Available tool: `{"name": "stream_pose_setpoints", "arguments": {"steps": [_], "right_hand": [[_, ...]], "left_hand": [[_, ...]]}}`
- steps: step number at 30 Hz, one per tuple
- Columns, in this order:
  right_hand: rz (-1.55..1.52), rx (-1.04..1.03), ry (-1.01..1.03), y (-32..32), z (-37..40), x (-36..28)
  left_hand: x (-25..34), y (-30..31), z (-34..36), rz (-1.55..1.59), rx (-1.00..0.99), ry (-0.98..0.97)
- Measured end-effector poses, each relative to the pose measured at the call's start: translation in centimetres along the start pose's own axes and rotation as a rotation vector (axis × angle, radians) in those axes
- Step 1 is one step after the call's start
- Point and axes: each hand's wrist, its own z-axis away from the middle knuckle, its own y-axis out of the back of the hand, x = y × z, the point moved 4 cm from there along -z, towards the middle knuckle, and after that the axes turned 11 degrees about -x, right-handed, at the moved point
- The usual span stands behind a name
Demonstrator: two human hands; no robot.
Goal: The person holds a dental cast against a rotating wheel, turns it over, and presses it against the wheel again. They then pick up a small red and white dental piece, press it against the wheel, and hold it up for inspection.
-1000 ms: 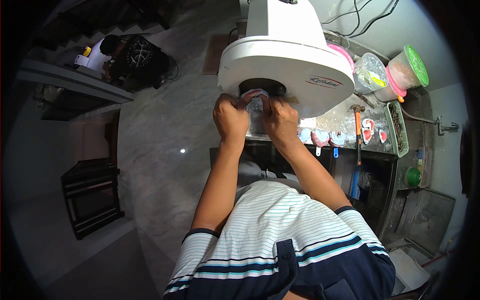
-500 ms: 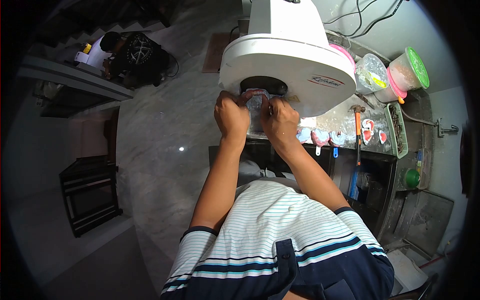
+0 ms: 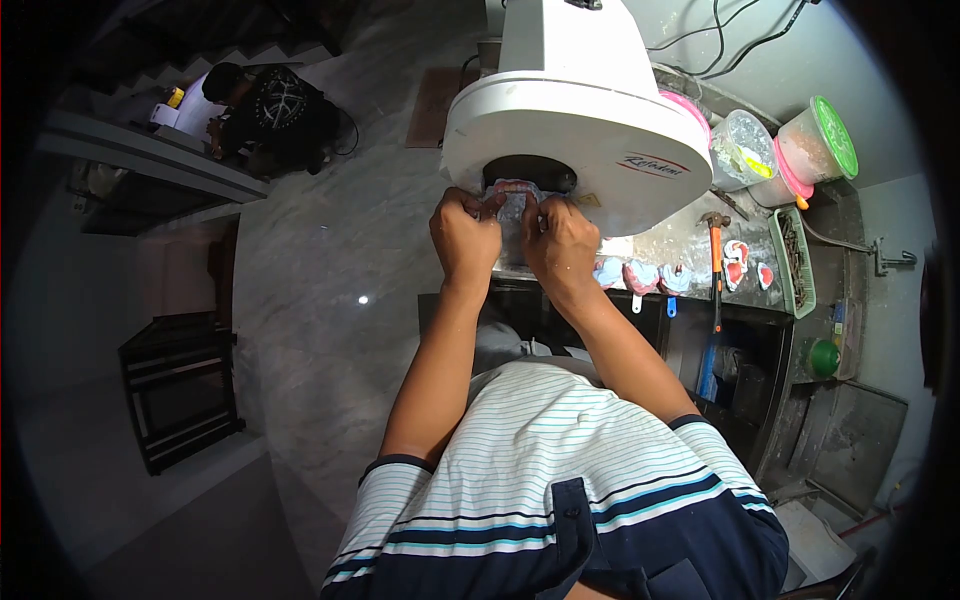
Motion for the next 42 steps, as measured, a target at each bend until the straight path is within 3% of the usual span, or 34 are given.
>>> {"name": "stream_pose_setpoints", "arguments": {"steps": [27, 32, 38, 42], "right_hand": [[-0.049, 0.017, 0.003, 0.1, 1.0, -1.5], [-0.062, -0.131, 0.036, 2.0, 0.8, -0.3], [-0.145, -0.115, 0.159, 1.5, 0.5, 2.0], [-0.099, -0.129, 0.176, 1.4, 0.0, 2.2]], "left_hand": [[0.0, 0.0, 0.1, 0.047, -0.039, 0.032], [0.4, 1.4, 1.7, 0.048, 0.005, -0.193], [0.6, 1.7, 2.7, -0.054, -0.048, -0.509], [0.8, 1.8, 2.2, -0.080, -0.032, -0.544]]}}
